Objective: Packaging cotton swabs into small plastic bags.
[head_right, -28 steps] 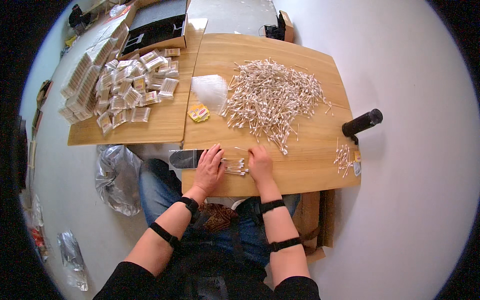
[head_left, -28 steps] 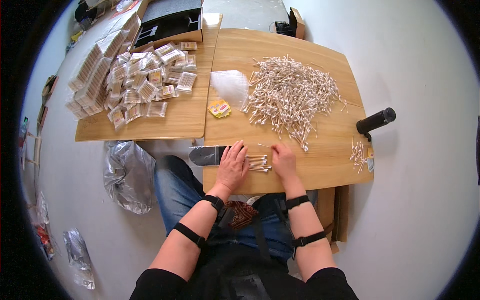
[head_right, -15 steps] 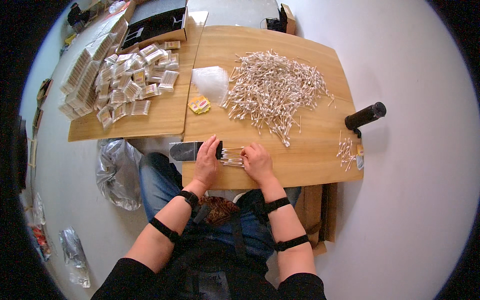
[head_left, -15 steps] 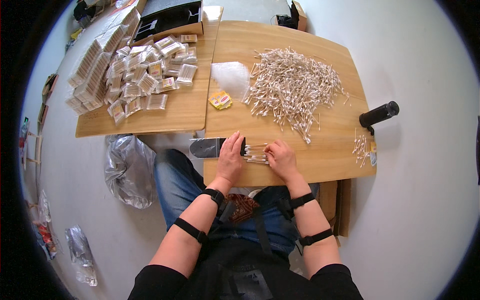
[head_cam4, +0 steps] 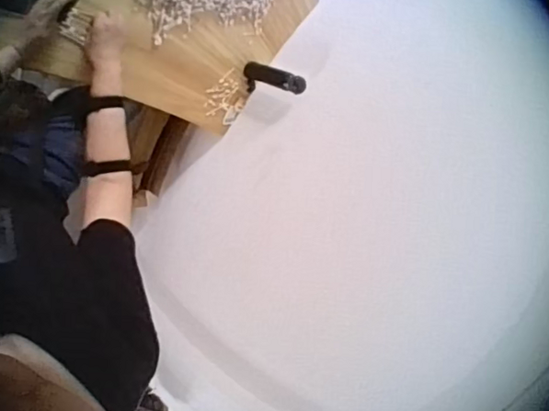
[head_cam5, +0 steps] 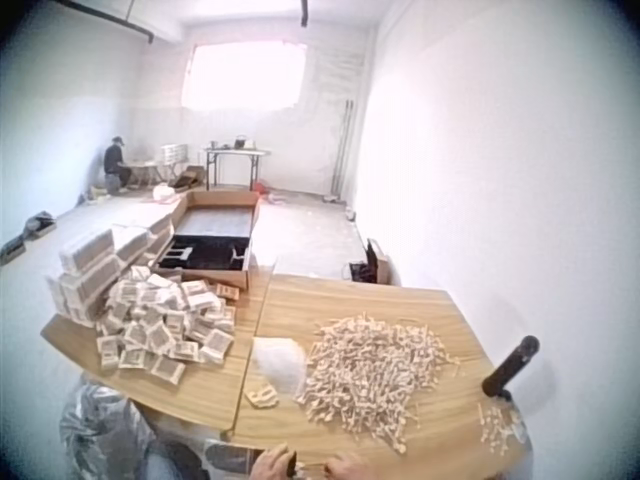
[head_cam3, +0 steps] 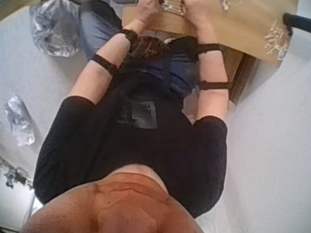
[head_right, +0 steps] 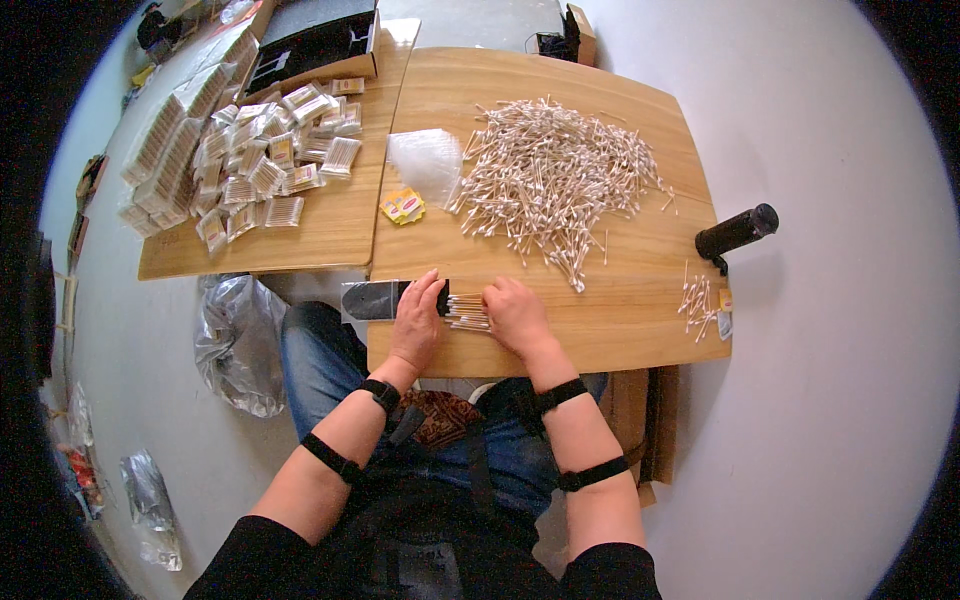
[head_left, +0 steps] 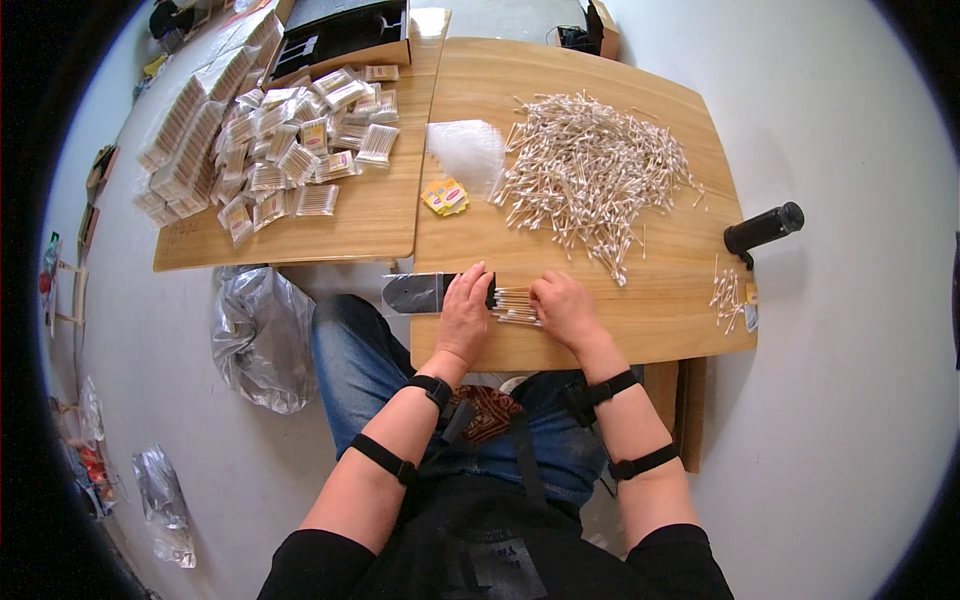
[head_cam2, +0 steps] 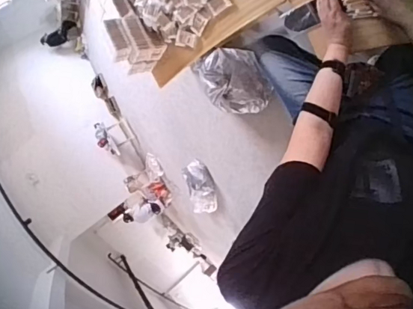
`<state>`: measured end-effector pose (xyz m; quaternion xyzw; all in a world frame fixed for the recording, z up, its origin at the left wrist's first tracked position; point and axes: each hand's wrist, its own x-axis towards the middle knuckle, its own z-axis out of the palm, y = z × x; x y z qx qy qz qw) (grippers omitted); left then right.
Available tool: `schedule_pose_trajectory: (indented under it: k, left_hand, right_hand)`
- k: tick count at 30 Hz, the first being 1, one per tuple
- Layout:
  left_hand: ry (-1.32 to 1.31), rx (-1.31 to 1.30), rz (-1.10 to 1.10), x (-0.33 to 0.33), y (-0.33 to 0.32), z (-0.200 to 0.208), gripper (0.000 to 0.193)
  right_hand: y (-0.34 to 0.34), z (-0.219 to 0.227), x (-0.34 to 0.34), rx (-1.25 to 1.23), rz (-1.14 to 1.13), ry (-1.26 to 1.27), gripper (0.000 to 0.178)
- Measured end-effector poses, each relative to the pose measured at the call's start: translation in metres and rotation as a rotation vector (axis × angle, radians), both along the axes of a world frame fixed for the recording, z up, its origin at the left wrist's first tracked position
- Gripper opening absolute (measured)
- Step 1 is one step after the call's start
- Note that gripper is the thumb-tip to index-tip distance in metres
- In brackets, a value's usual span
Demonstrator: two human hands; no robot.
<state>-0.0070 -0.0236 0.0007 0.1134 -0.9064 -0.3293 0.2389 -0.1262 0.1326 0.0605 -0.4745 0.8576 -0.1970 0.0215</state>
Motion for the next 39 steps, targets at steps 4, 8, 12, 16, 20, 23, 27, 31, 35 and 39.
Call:
schedule_pose_trajectory:
  k: [4, 8, 12, 16, 20, 23, 27, 31, 35, 39]
  left_hand:
    - [-0.001, -0.018, 0.004, 0.0, -0.001, -0.001, 0.049]
    - [0.004, -0.021, -0.005, 0.0, 0.0, 0.002, 0.049]
    - [0.028, -0.02, -0.009, 0.0, -0.001, 0.0, 0.048]
    - [0.007, -0.036, -0.002, 0.0, -0.002, -0.001, 0.045]
    - [-0.02, -0.142, -0.054, -0.001, 0.001, 0.003, 0.042]
    - [-0.128, -0.242, -0.133, -0.003, 0.009, 0.012, 0.047]
    - [-0.222, -0.295, -0.165, 0.001, 0.006, 0.018, 0.051]
    - [-0.208, -0.303, -0.17, -0.003, 0.008, 0.018, 0.05]
    - [-0.201, -0.274, -0.218, -0.004, 0.012, 0.016, 0.05]
    - [-0.226, -0.296, -0.192, 0.003, 0.006, 0.018, 0.049]
  right_hand:
    - [-0.003, -0.001, -0.001, 0.04, 0.027, 0.026, 0.008]
    - [-0.002, -0.003, -0.003, 0.057, 0.065, 0.058, 0.01]
    - [-0.002, -0.003, -0.002, 0.068, 0.063, 0.065, 0.012]
    - [0.003, -0.007, -0.001, -0.06, 0.02, -0.051, 0.01]
    - [0.019, -0.009, 0.001, -0.251, -0.179, -0.163, 0.006]
    - [0.046, -0.023, -0.002, -0.361, -0.434, -0.329, 0.006]
    - [0.082, -0.044, -0.013, -0.602, -0.74, -0.563, 0.005]
    - [0.097, -0.046, -0.016, -0.544, -0.769, -0.508, 0.004]
    - [0.09, -0.053, -0.024, -0.652, -0.772, -0.321, 0.01]
    - [0.116, -0.064, -0.058, -0.93, -1.091, -0.344, 0.008]
